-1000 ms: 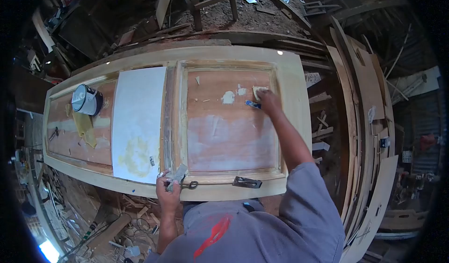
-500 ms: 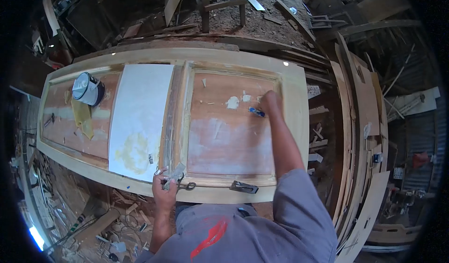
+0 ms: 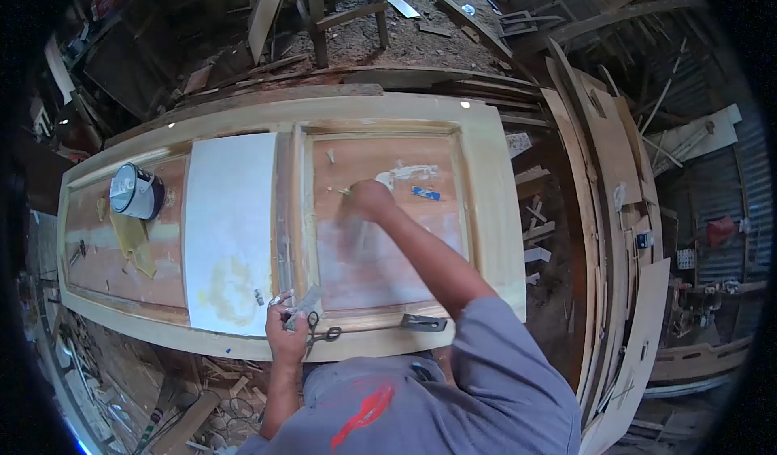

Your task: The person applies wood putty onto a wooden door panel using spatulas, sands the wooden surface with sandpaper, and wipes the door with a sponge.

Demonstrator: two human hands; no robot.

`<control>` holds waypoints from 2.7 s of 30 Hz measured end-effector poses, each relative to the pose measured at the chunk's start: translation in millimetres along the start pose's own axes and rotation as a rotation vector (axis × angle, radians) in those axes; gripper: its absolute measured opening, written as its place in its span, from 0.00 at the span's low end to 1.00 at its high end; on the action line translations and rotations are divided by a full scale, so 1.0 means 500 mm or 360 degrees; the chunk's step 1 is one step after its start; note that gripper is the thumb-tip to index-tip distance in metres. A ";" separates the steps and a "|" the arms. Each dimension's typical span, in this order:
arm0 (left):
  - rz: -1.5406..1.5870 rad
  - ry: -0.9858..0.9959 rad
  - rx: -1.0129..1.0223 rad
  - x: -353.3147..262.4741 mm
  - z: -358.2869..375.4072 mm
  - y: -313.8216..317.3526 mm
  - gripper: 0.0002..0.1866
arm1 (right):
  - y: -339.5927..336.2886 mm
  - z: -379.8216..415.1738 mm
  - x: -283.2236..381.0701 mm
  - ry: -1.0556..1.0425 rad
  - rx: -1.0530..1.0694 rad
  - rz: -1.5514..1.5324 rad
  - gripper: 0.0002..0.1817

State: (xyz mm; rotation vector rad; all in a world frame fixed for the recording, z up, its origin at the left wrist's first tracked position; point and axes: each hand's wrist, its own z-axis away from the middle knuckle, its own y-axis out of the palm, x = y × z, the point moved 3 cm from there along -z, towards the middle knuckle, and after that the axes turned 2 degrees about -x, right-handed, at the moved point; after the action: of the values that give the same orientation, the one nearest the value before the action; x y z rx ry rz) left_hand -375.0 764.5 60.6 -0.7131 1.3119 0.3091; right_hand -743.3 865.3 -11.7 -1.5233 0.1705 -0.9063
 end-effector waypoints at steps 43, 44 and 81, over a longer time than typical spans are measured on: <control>0.0123 0.0006 0.0056 0.081 -0.204 -0.346 0.12 | 0.048 0.012 0.056 0.0552 -0.0319 0.0256 0.22; 0.0126 0.0017 0.0079 0.086 -0.203 -0.343 0.12 | 0.056 0.015 0.003 0.0569 -0.0100 0.0364 0.23; 0.0418 -0.0027 0.0008 0.097 -0.205 -0.326 0.10 | -0.061 0.205 0.053 0.1179 -0.0470 -0.1300 0.14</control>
State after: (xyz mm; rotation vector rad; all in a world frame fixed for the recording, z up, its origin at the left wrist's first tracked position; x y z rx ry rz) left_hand -345.6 568.3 54.9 -0.5320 1.3914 0.5220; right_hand -674.1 935.0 37.7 -1.4582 0.2206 -2.1667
